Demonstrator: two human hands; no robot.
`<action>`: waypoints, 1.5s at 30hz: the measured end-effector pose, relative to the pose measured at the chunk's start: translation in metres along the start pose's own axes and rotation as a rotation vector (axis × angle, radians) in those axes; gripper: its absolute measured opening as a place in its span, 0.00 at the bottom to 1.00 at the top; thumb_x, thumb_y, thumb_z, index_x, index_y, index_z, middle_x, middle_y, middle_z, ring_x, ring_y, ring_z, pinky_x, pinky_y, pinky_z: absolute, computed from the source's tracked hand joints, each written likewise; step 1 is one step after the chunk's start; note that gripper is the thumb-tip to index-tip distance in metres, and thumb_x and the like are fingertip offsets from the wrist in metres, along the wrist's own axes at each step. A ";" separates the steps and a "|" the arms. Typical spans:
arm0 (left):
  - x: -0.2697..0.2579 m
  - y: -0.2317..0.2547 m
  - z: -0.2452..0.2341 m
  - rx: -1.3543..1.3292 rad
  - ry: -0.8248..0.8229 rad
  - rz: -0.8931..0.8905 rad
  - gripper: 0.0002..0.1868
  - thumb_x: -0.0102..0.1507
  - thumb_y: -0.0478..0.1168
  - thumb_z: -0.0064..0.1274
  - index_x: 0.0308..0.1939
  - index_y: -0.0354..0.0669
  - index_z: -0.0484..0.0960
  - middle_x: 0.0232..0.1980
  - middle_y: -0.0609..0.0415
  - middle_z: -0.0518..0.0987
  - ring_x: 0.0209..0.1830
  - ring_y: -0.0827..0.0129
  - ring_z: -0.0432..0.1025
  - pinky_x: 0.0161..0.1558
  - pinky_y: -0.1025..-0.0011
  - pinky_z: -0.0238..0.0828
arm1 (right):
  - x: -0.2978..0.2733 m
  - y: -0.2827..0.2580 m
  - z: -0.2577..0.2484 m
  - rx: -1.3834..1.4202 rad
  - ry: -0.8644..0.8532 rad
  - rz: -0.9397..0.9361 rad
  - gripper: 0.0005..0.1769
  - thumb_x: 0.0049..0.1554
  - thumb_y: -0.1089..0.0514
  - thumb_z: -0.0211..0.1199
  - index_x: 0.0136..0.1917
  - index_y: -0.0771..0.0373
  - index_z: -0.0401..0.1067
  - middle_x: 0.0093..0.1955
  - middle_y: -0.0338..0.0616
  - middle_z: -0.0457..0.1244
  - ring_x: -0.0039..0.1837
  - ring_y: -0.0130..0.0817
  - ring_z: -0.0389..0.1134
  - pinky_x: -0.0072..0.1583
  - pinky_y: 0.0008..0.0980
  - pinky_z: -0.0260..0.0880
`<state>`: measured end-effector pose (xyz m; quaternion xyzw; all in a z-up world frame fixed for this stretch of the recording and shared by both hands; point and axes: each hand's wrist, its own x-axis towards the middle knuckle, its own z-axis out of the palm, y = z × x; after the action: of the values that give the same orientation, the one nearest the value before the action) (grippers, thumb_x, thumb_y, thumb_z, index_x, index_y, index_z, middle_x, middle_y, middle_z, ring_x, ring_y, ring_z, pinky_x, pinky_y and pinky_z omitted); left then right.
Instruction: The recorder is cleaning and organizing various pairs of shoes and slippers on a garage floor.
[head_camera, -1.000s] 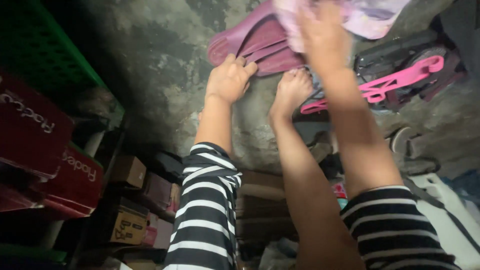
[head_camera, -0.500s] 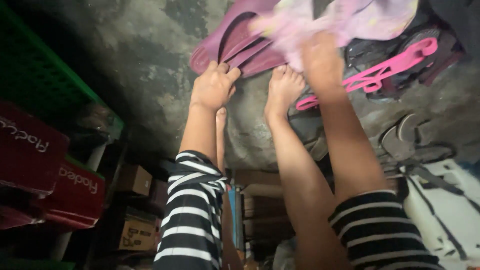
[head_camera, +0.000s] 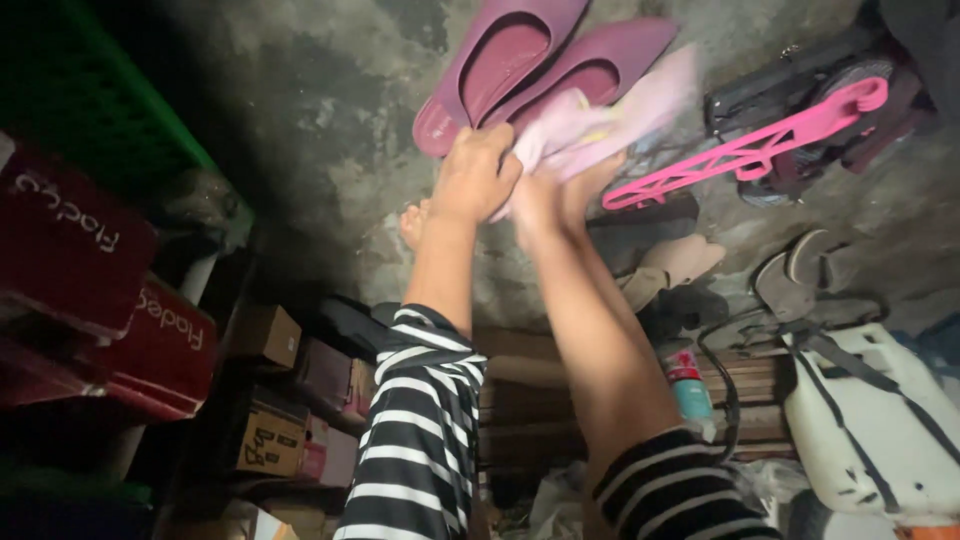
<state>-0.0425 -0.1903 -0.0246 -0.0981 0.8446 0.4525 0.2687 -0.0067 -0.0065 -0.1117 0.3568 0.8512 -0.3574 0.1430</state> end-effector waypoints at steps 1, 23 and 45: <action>0.000 0.009 -0.007 -0.057 0.023 -0.051 0.08 0.60 0.39 0.55 0.35 0.37 0.76 0.39 0.40 0.81 0.43 0.41 0.72 0.50 0.50 0.69 | 0.001 0.004 -0.002 -0.115 0.035 -0.061 0.10 0.65 0.61 0.50 0.48 0.65 0.71 0.47 0.48 0.67 0.52 0.38 0.67 0.57 0.39 0.69; -0.129 0.024 -0.187 0.170 0.600 0.304 0.08 0.49 0.41 0.56 0.22 0.49 0.72 0.25 0.59 0.68 0.36 0.58 0.70 0.26 0.60 0.64 | -0.037 -0.210 -0.051 -0.377 -0.533 -0.993 0.40 0.64 0.68 0.59 0.85 0.57 0.49 0.86 0.55 0.44 0.87 0.52 0.43 0.85 0.49 0.42; -0.090 0.016 -0.199 0.032 0.425 0.580 0.15 0.49 0.38 0.60 0.20 0.47 0.65 0.24 0.57 0.65 0.33 0.61 0.69 0.24 0.63 0.63 | 0.079 -0.172 0.038 0.185 -1.130 0.184 0.13 0.66 0.49 0.66 0.49 0.60 0.70 0.45 0.38 0.66 0.46 0.32 0.70 0.52 0.39 0.77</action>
<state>-0.0469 -0.3508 0.1245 0.0578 0.8815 0.4659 -0.0510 -0.1850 -0.0782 -0.0909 0.1942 0.5733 -0.5515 0.5740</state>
